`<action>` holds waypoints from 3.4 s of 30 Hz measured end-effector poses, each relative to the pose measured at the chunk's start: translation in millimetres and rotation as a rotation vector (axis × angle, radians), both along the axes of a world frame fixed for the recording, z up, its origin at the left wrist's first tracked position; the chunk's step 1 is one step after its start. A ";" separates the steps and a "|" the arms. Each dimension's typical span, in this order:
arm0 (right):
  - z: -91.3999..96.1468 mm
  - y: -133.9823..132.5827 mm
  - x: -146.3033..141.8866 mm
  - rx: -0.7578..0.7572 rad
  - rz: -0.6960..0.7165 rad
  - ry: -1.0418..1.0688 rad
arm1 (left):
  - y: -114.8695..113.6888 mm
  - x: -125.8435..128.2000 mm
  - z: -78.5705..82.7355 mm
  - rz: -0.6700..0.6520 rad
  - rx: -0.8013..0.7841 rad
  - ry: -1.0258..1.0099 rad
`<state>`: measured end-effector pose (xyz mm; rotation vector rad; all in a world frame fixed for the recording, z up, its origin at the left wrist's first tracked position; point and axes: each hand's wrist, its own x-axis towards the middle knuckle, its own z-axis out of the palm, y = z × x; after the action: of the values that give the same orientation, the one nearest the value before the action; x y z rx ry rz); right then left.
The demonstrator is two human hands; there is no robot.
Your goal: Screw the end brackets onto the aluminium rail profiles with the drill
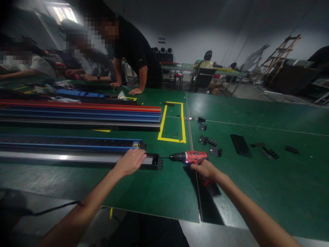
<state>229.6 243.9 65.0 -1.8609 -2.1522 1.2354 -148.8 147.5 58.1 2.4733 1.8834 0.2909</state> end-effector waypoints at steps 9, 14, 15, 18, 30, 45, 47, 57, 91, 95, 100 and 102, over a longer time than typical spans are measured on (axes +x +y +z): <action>-6.6 3.2 1.7 -0.034 -0.014 -0.011 | 0.1 0.2 2.0 0.006 -0.022 0.007; -4.3 2.8 2.5 0.006 0.038 -0.002 | 0.3 -0.3 1.2 0.003 -0.021 0.013; -3.2 2.5 2.3 0.014 0.045 0.000 | 0.3 -0.2 1.2 0.003 -0.024 0.013; 0.1 1.5 1.1 0.021 0.039 0.001 | 0.5 0.0 0.9 0.003 -0.029 0.012; 6.8 -3.2 -5.1 -0.041 -0.034 -0.026 | 1.0 0.0 0.1 0.002 -0.025 0.008; -6.5 2.7 2.6 0.011 0.001 -0.014 | 1.3 -0.9 -1.8 0.000 -0.022 0.002; -7.4 2.7 3.0 -0.001 0.000 0.009 | 1.0 -0.4 -1.8 0.000 -0.021 0.001; -6.7 2.5 3.7 -0.021 0.008 -0.006 | 0.3 -0.5 -2.7 -0.009 -0.013 0.005; -1.7 0.3 2.0 -0.002 0.036 -0.001 | 0.4 -2.4 -6.1 -0.018 0.004 0.049; -0.7 1.1 1.5 0.015 0.048 -0.022 | 0.7 -2.3 -5.1 -0.021 -0.002 0.045; 1.9 0.7 0.2 0.005 0.047 -0.032 | 0.8 -3.1 -7.3 -0.016 0.017 0.005; 3.5 -0.3 -1.2 0.009 0.036 -0.027 | 0.8 -3.4 -8.0 -0.017 0.017 0.007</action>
<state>228.5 243.6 68.5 -1.8535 -2.2113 1.2114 -152.2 148.3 50.1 2.5026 1.8690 0.2995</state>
